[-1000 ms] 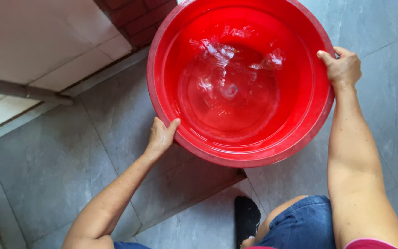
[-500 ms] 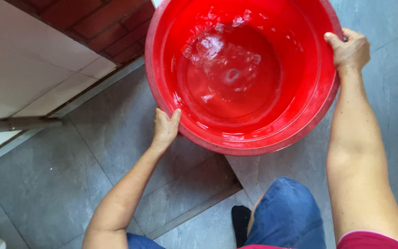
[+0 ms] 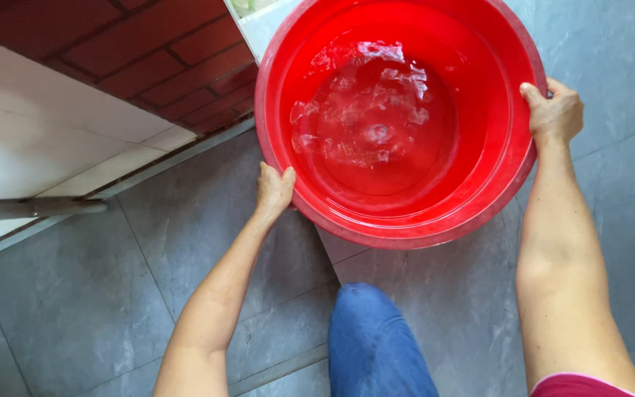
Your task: The person carries a red plastic basin to an outdoor tap, fills it with water, and carries it back outside. They then place dried palm stalks into the basin of water, pressing and submerging them to soak.
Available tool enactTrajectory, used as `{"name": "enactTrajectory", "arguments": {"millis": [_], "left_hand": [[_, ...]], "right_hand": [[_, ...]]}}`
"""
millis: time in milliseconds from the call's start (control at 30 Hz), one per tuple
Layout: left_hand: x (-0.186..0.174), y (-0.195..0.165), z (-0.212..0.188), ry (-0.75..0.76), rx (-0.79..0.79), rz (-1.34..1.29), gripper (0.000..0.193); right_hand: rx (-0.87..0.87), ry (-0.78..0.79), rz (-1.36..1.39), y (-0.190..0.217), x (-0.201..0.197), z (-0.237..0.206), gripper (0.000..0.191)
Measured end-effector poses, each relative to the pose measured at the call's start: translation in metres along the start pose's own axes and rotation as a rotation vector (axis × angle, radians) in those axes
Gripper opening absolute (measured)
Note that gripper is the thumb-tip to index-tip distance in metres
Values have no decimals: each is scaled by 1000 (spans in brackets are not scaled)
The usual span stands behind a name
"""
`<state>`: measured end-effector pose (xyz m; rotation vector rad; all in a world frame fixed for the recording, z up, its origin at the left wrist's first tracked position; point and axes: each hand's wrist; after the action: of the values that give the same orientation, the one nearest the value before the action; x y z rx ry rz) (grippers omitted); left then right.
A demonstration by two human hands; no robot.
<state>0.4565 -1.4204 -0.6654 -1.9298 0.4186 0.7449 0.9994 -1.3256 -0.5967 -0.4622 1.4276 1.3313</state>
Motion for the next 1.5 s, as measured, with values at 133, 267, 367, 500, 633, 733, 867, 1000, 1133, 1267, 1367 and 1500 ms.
{"name": "enactTrajectory", "arguments": {"millis": [133,267,367,500,633,733,867,1000,1133,1267,1367,1500], "left_hand": [[-7,-11,13,7,-19,35,68],[-14,-23,14,0,24,17,69],[-20,-35,8,32,-7,-70,63],[-30,-56,-5,32,-27,-168,64],[-44,-80,-19,79,-96,-244,58],[-52,-94,-24,83,-78,-250,60],[-54,-98,-27,103,-44,-287,61],[-53,-94,-32,154,-38,-332,62],[-60,-105,-43,193,-64,-352,64],[-71,-132,-64,217,-172,-194,81],[-85,-142,-94,88,49,53,97],[-101,-139,-153,44,236,175,104]], "right_hand": [[73,14,5,15,-8,-6,36],[-1,-84,14,30,-15,-8,36],[83,39,-69,35,-18,-12,40],[79,10,-164,42,-22,-39,83],[175,113,-184,58,-34,-103,105],[156,70,-208,91,-53,-168,117],[14,373,-154,150,-109,-277,105],[-399,462,-20,211,-197,-408,80],[-440,493,173,251,-212,-463,65],[-364,481,154,259,-199,-464,64],[-265,478,131,260,-192,-472,64],[-165,452,159,255,-194,-489,55]]}}
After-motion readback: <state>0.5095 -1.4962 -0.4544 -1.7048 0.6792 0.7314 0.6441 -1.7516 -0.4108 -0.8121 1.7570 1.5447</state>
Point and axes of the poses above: each hand's wrist, its own z-axis towards the middle knuckle, its own x-axis out of the palm, y = z × x, and after that the axes turned 1 degree about -z, right-handed
